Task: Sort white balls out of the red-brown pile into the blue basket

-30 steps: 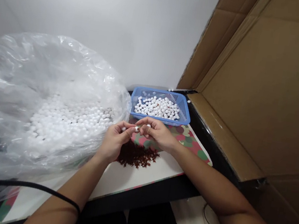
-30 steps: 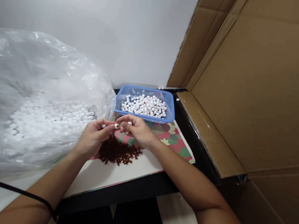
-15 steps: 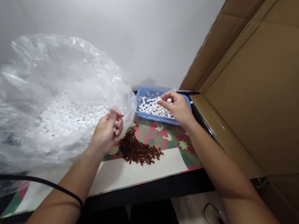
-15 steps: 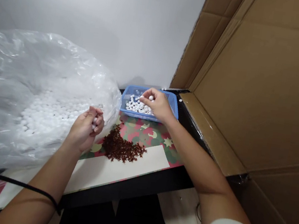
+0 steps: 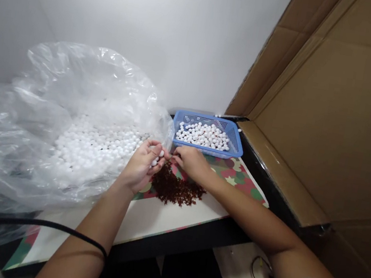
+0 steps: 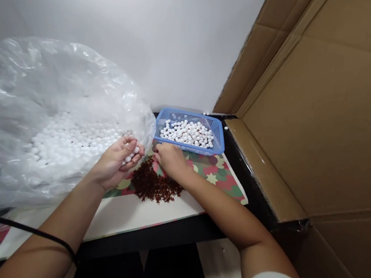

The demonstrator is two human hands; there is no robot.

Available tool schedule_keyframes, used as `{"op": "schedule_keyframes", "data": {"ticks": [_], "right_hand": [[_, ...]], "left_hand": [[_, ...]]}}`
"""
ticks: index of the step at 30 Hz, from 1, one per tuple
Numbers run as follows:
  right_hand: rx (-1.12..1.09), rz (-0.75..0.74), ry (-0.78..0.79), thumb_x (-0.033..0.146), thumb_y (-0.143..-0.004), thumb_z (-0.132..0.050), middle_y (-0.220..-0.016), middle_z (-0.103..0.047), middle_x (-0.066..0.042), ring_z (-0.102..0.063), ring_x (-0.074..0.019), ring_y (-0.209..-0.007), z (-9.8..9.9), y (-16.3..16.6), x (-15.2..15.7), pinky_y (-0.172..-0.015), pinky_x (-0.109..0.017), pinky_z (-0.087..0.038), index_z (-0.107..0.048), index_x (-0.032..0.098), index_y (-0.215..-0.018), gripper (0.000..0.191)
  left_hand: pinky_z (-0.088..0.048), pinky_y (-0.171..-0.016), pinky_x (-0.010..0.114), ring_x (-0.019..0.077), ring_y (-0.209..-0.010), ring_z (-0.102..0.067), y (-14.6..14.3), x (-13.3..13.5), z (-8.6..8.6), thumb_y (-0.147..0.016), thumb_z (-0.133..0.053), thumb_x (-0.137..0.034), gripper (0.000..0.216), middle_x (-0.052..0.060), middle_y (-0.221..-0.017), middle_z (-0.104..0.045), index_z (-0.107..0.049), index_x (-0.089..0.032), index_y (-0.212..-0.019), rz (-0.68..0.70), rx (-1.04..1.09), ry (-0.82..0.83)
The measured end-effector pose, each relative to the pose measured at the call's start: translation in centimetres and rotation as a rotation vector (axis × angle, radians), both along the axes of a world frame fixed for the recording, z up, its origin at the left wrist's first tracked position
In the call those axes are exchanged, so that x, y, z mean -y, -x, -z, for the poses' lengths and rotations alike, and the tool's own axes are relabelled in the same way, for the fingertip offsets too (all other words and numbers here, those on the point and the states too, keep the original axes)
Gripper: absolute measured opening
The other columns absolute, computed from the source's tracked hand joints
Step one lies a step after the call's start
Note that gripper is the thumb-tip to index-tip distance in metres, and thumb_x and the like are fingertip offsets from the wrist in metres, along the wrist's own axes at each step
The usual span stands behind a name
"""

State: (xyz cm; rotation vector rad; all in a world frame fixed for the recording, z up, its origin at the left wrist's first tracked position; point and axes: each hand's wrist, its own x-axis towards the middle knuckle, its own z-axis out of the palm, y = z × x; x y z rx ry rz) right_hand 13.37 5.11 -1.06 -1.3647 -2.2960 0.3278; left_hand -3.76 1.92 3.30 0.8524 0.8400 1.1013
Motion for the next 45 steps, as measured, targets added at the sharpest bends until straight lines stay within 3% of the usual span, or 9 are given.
{"op": "schedule_keyframes", "data": {"ticks": [3,6,9,12,17,24,30,36,45], "right_hand": [[0.073,0.051,0.002,0.025,-0.089,-0.056,-0.085,-0.067,-0.01,-0.058,-0.0203,-0.076,1.7,0.7,-0.3,-0.067,-0.029,-0.038,-0.067,0.017,-0.086,0.014],[0.004,0.051,0.011,0.023,-0.088,-0.056,-0.087,-0.067,-0.01,-0.059,-0.0204,-0.078,1.9,0.2,-0.9,-0.069,-0.029,-0.04,-0.067,0.016,-0.085,0.013],[-0.255,0.004,0.112,0.019,-0.084,-0.06,-0.083,-0.069,-0.006,-0.06,-0.0176,-0.076,1.0,-0.9,-0.5,-0.072,-0.029,-0.042,-0.068,0.016,-0.081,0.009],[-0.674,-0.005,0.309,0.028,-0.082,-0.064,-0.076,-0.068,-0.003,-0.059,-0.0144,-0.067,0.0,-2.1,0.6,-0.067,-0.028,-0.046,-0.067,0.016,-0.082,0.012],[-1.072,-0.081,0.557,0.041,-0.075,-0.072,-0.083,-0.067,-0.004,-0.063,-0.0148,-0.076,-0.4,-2.7,2.2,-0.068,-0.027,-0.05,-0.065,0.016,-0.083,0.027],[-1.106,-0.113,0.642,0.043,-0.074,-0.073,-0.083,-0.065,-0.002,-0.061,-0.0134,-0.077,0.1,-2.4,2.1,-0.074,-0.028,-0.05,-0.065,0.017,-0.081,0.028],[-1.029,-0.037,0.681,0.046,-0.075,-0.071,-0.077,-0.066,-0.003,-0.061,-0.0161,-0.068,0.4,-2.7,2.2,-0.054,-0.026,-0.048,-0.065,0.02,-0.081,0.028],[-1.045,-0.047,0.725,0.045,-0.074,-0.072,-0.074,-0.065,-0.001,-0.058,-0.0133,-0.06,0.5,-2.7,2.2,-0.048,-0.023,-0.043,-0.065,0.018,-0.082,0.029],[-1.154,-0.052,0.702,0.038,-0.067,-0.078,-0.075,-0.065,0.0,-0.059,-0.0127,-0.069,0.9,-2.3,2.1,-0.063,-0.024,-0.045,-0.065,0.016,-0.076,0.028]], "left_hand": [[-0.019,-0.034,0.011,0.0034,-0.048,-0.044,-0.3,0.0,0.2,-0.071,-0.076,-0.037,0.036,0.003,-0.074,-0.063,-0.052,-0.016,-0.088,0.042,-0.019,-0.011],[-0.02,-0.035,0.012,0.004,-0.05,-0.046,-0.5,0.1,0.4,-0.072,-0.076,-0.034,0.035,0.004,-0.076,-0.063,-0.06,-0.013,-0.095,0.067,-0.06,-0.016],[-0.024,-0.038,0.013,0.0055,-0.056,-0.049,-0.8,0.1,0.7,-0.072,-0.076,-0.031,0.034,0.004,-0.074,-0.061,-0.065,-0.012,-0.099,0.084,-0.086,-0.026],[-0.025,-0.04,0.014,0.0067,-0.058,-0.051,-1.2,0.2,1.5,-0.07,-0.077,-0.03,0.037,0.004,-0.075,-0.062,-0.064,-0.015,-0.101,0.077,-0.07,-0.009],[-0.022,-0.04,0.015,0.0041,-0.051,-0.043,-2.2,0.2,2.9,-0.066,-0.08,-0.032,0.03,0.004,-0.073,-0.063,-0.064,-0.013,-0.083,0.029,-0.081,0.019],[-0.022,-0.04,0.015,0.0051,-0.053,-0.047,-2.6,0.1,3.5,-0.067,-0.079,-0.032,0.027,0.002,-0.069,-0.06,-0.067,-0.013,-0.082,0.023,-0.09,0.014],[-0.022,-0.04,0.015,0.0047,-0.052,-0.045,-2.6,0.1,3.6,-0.072,-0.076,-0.031,0.023,0.002,-0.067,-0.059,-0.068,-0.013,-0.084,0.036,-0.102,-0.011],[-0.02,-0.041,0.016,0.0042,-0.049,-0.042,-2.4,0.0,3.9,-0.073,-0.075,-0.031,0.023,0.001,-0.062,-0.057,-0.069,-0.013,-0.086,0.055,-0.128,-0.03],[-0.016,-0.042,0.018,0.0034,-0.046,-0.035,-2.4,0.1,4.2,-0.074,-0.073,-0.035,0.027,-0.001,-0.059,-0.053,-0.069,-0.012,-0.088,0.063,-0.206,-0.067]]}}
